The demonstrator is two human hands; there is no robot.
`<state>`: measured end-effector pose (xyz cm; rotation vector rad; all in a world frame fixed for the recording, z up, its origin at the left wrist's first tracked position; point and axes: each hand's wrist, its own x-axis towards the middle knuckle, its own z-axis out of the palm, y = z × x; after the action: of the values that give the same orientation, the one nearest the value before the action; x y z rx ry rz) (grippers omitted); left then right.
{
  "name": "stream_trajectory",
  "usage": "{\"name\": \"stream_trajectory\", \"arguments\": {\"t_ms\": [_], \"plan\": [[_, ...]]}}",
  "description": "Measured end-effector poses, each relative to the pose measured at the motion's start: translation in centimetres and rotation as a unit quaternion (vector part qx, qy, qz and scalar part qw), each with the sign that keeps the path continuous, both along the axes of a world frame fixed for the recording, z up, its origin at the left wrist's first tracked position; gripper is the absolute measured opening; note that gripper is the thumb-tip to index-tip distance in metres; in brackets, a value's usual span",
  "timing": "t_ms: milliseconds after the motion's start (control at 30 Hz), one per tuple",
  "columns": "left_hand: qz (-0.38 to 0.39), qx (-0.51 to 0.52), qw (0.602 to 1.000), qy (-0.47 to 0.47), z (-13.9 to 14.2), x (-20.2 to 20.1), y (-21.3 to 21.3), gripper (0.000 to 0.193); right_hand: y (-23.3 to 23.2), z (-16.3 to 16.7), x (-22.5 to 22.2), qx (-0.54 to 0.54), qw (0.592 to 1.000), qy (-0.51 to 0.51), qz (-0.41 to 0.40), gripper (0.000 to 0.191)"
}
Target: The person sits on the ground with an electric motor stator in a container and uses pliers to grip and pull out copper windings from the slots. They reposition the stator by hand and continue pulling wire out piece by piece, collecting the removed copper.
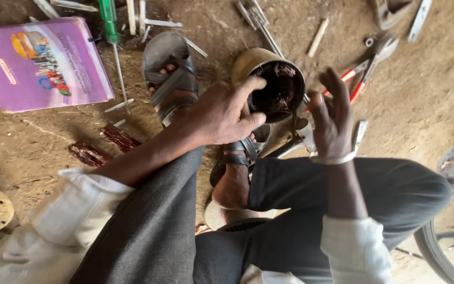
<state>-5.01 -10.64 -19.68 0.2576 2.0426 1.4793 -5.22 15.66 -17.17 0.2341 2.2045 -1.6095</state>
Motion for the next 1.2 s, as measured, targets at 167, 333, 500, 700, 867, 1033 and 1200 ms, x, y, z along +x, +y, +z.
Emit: {"name": "stream_trajectory", "arguments": {"t_ms": [167, 333, 500, 700, 867, 1033, 1200], "plan": [[-0.075, 0.053, 0.964, -0.248, 2.5, -1.7, 1.6, 0.082, 0.7, -2.6, -2.6, -0.078, 0.995, -0.048, 0.048, 0.046], [-0.102, 0.103, 0.949, -0.28, 2.7, -2.0, 1.0, 0.084, -0.2, -3.1, -1.8, -0.015, 0.999, -0.031, 0.025, 0.036], [-0.166, 0.059, 0.959, -0.22, 1.6, -1.0, -0.9, 0.081, -1.1, -3.5, -0.8, -0.062, 0.998, -0.006, -0.021, 0.033], [-0.11, 0.136, 0.97, -0.17, -0.3, 1.3, -2.4, 0.077, -1.2, -3.5, -0.6, -0.101, 0.994, -0.015, -0.035, 0.033], [-0.095, 0.175, 0.968, -0.155, -1.2, 2.2, -2.8, 0.073, -1.5, -3.1, -0.8, -0.001, 1.0, 0.017, 0.007, 0.03], [-0.074, 0.161, 0.965, -0.192, -1.2, 2.1, -2.8, 0.065, -1.8, -2.6, -0.8, 0.003, 1.0, 0.009, -0.002, 0.03], [-0.064, 0.172, 0.961, -0.205, -1.1, 1.7, -2.5, 0.054, -2.0, -2.2, -0.8, 0.066, 0.998, 0.006, 0.002, 0.031]]}}
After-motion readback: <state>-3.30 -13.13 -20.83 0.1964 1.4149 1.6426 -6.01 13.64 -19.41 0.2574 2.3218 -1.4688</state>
